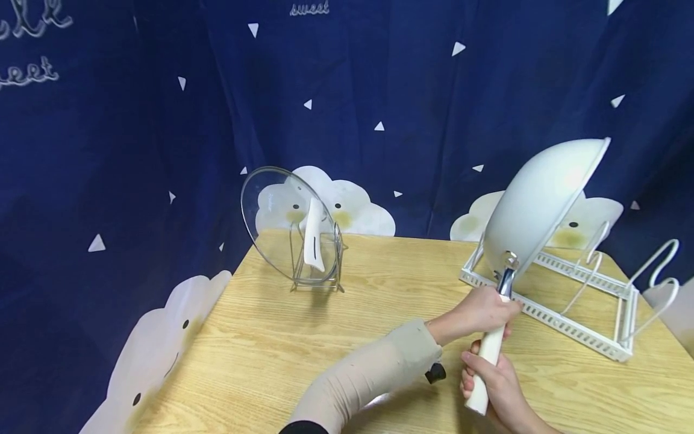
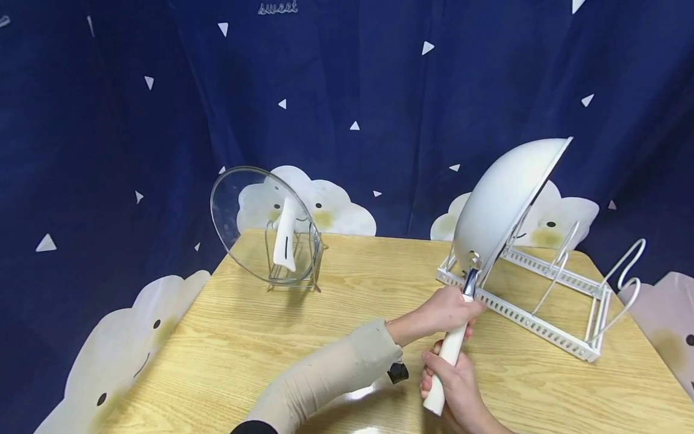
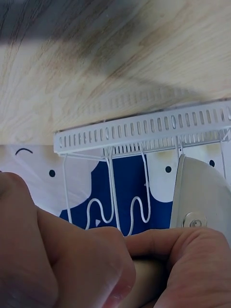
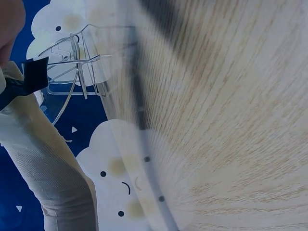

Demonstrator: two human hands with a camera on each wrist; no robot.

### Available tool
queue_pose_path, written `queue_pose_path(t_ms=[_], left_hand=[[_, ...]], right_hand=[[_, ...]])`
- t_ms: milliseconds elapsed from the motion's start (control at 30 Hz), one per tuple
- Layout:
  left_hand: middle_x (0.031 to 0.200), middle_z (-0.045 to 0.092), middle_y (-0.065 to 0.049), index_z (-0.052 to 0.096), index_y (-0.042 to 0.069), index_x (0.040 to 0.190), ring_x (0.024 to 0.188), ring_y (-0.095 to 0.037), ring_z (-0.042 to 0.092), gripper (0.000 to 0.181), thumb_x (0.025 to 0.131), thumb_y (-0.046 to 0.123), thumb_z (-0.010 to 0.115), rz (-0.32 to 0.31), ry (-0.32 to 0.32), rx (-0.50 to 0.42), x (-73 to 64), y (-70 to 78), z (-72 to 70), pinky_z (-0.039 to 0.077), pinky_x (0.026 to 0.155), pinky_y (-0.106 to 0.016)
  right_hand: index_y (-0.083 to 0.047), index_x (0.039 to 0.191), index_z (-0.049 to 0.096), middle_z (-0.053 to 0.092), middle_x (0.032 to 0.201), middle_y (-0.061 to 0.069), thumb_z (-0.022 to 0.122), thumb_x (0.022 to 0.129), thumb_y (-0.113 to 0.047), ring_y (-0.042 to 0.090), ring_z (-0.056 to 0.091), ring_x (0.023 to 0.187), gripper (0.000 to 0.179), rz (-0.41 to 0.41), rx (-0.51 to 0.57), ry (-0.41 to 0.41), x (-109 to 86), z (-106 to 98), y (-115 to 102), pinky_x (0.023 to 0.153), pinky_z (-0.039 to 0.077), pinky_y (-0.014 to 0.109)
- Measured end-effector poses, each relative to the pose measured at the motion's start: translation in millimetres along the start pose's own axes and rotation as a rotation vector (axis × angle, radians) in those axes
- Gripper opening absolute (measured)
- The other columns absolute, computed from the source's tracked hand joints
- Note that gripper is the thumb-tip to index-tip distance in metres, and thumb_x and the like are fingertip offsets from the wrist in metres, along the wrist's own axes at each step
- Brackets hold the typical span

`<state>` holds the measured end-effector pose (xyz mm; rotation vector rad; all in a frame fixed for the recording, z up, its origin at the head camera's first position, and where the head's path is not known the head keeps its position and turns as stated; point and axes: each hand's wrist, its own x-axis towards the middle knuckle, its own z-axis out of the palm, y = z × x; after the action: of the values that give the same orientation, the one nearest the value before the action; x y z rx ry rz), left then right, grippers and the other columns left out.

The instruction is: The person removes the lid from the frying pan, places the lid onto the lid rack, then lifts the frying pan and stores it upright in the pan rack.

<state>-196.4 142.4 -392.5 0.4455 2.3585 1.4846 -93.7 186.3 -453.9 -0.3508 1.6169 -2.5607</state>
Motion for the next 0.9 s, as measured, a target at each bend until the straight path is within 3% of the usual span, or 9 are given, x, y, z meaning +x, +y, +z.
queue_pose_path(t_ms=[167, 400, 633, 900], left_hand=[[0.042, 0.052, 0.0, 0.051, 0.011, 0.057, 0.035, -0.012, 0.052, 0.035, 0.086, 0.027, 0.063, -0.012, 0.003, -0.024, 2.0, -4.3, 2.4, 0.043, 0.043, -0.022], [0.042, 0.053, 0.001, 0.051, 0.011, 0.056, 0.035, -0.011, 0.052, 0.034, 0.085, 0.025, 0.063, -0.017, 0.008, 0.013, 3.6, -7.7, 5.2, 0.042, 0.043, -0.022], [0.042, 0.052, -0.001, 0.053, 0.009, 0.057, 0.035, -0.013, 0.051, 0.032, 0.084, 0.022, 0.064, -0.021, 0.004, -0.026, 4.5, -12.7, 7.5, 0.044, 0.042, -0.023], [0.042, 0.053, 0.0, 0.052, 0.01, 0.055, 0.035, -0.012, 0.052, 0.036, 0.085, 0.026, 0.064, -0.026, 0.007, 0.019, 9.5, -13.2, 7.9, 0.043, 0.043, -0.022]], right_hand=[[-0.013, 0.092, 0.043, 0.053, 0.062, -0.005, 0.037, 0.096, 0.005, 0.004, 0.054, 0.052, 0.019, -0.001, 0.019, 0.013, -0.6, -1.4, 2.2, 0.047, 0.049, 0.018], [-0.012, 0.093, 0.042, 0.052, 0.062, -0.004, 0.038, 0.097, 0.005, 0.005, 0.053, 0.052, 0.018, 0.012, 0.016, 0.05, -1.2, -2.8, 5.2, 0.047, 0.049, 0.018], [-0.008, 0.094, 0.039, 0.05, 0.063, -0.005, 0.039, 0.097, 0.003, 0.005, 0.052, 0.052, 0.012, 0.052, 0.008, 0.102, -1.2, -3.5, 7.2, 0.048, 0.048, 0.019], [-0.008, 0.092, 0.038, 0.048, 0.064, -0.006, 0.041, 0.097, 0.001, 0.005, 0.05, 0.052, 0.011, 0.057, -0.008, 0.12, 2.6, -4.3, 7.1, 0.048, 0.047, 0.018]])
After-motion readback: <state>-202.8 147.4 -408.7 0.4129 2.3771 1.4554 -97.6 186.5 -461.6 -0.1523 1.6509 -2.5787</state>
